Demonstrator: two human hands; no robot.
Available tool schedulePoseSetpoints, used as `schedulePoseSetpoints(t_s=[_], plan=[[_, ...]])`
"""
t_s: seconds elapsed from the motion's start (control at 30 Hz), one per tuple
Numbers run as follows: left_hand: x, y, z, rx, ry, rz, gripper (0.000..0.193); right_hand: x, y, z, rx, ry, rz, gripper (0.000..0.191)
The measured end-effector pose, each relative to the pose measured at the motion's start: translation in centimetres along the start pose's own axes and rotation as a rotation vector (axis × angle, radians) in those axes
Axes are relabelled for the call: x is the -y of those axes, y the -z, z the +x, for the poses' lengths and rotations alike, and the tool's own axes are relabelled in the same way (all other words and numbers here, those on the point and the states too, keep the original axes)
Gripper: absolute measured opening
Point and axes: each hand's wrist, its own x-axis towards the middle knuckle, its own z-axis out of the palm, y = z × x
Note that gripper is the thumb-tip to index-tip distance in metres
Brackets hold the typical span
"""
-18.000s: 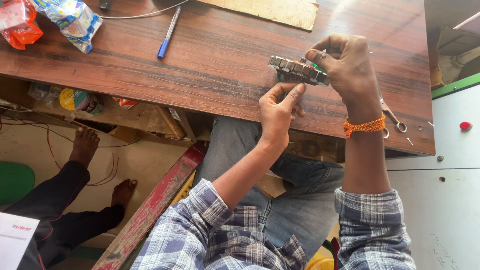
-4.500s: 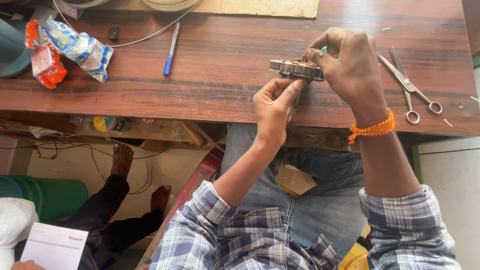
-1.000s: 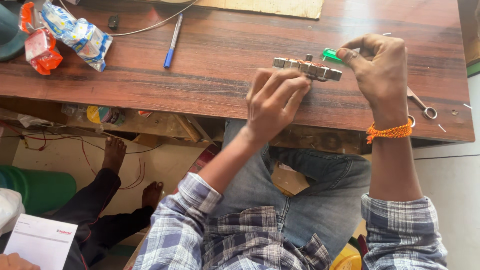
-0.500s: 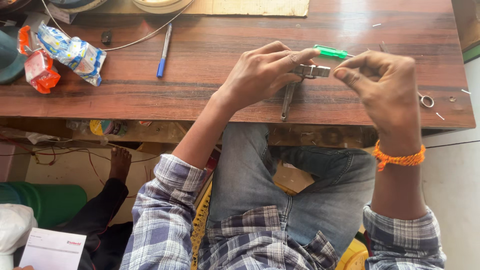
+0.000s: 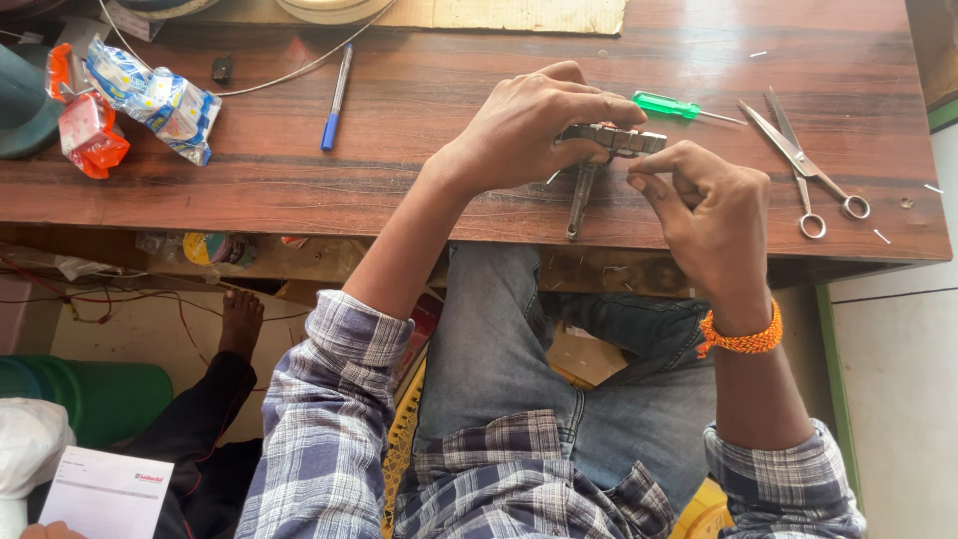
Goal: The person holds a cylindrical electrical component with copper windings and repeatedly inserts small metal pins into its slots. They rotate the component to access different sides while a second person holds a document nearby.
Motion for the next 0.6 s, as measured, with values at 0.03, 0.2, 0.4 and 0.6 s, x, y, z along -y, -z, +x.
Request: schedulePoseSetpoints(t_s=[0.03, 0.2, 0.4, 0.6], plan=[[0.1, 0.0, 0.0, -0.010, -0.009, -0.005, 0.046, -0.1, 0.0, 0.0, -0.001, 0.014, 0.000, 0.007], [0.3, -0.1, -0.1, 0.018, -0.014, 0.002, 0.046, -0.4, 0.7, 0.8, 0.090, -0.009, -0.004, 0.008], [0.1, -0.2, 0.3, 0.062, -0.025, 0.074, 0.048, -0.1, 2.5, 2.1, 0.194, 0.036, 0.036, 0.007], [-0.1, 0.0, 0.0, 0.049, -0.001, 0.049, 0.043, -0.4, 0.3, 0.8, 0.169, 0.045, -0.077, 0.010]])
